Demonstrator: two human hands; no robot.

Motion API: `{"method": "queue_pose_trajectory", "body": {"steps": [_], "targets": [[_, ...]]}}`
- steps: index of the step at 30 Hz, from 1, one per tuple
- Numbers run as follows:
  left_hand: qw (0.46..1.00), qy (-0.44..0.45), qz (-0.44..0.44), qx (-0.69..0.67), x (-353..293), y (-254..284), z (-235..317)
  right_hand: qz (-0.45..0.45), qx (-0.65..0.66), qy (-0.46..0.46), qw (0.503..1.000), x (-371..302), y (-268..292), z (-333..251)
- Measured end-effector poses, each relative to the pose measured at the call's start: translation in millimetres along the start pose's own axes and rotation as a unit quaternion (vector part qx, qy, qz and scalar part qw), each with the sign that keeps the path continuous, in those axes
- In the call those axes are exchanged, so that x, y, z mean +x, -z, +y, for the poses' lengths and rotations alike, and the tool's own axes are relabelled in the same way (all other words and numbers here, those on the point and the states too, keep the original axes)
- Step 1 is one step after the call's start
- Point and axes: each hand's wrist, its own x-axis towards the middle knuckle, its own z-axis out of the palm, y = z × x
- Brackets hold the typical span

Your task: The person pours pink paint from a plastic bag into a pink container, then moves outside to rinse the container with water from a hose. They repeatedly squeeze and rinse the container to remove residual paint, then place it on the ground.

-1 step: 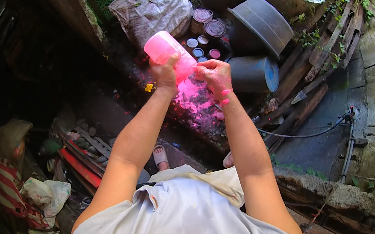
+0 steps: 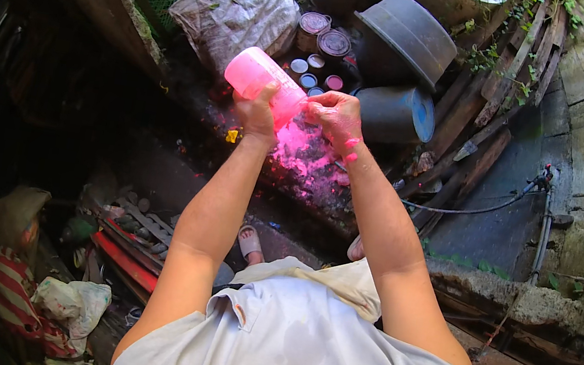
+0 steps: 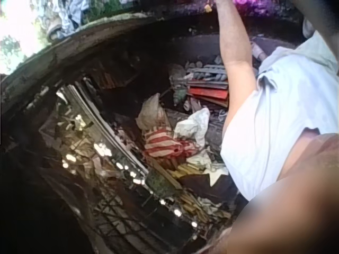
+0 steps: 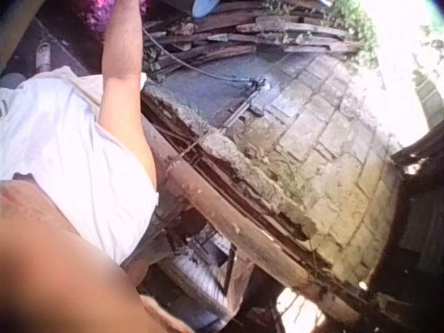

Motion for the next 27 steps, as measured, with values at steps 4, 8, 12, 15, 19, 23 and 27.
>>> {"method": "queue_pose_trajectory", "body": {"steps": [4, 8, 12, 15, 19, 23, 27], "targets": [[0.998, 0.012, -0.056, -0.018, 6.4, -2.9, 3.7, 0.018, 0.019, 0.012, 1.0, 4.1, 2.8, -0.8], [0.993, 0.062, -0.099, -0.034, -4.0, -8.3, 13.0, 0.08, -0.032, 0.019, 0.996, 7.3, 8.7, 7.4], [0.966, 0.188, -0.124, -0.127, -4.4, -6.3, 14.8, 0.16, -0.196, 0.002, 0.968, 11.7, 19.4, 8.2], [0.958, 0.228, -0.086, -0.153, -1.0, -13.4, 14.1, 0.185, -0.348, 0.072, 0.916, 20.8, 41.4, 28.1], [0.946, 0.274, -0.055, -0.165, 7.0, -15.3, 9.1, 0.173, -0.405, 0.283, 0.852, 32.4, 34.6, 30.6], [0.965, 0.24, 0.021, -0.109, 2.6, -25.7, 4.9, 0.144, -0.351, 0.238, 0.894, 16.9, 12.2, -4.2], [0.976, 0.162, 0.056, -0.136, -5.6, -37.1, -7.2, 0.186, -0.344, 0.225, 0.893, 10.2, -8.1, -12.4]]}}
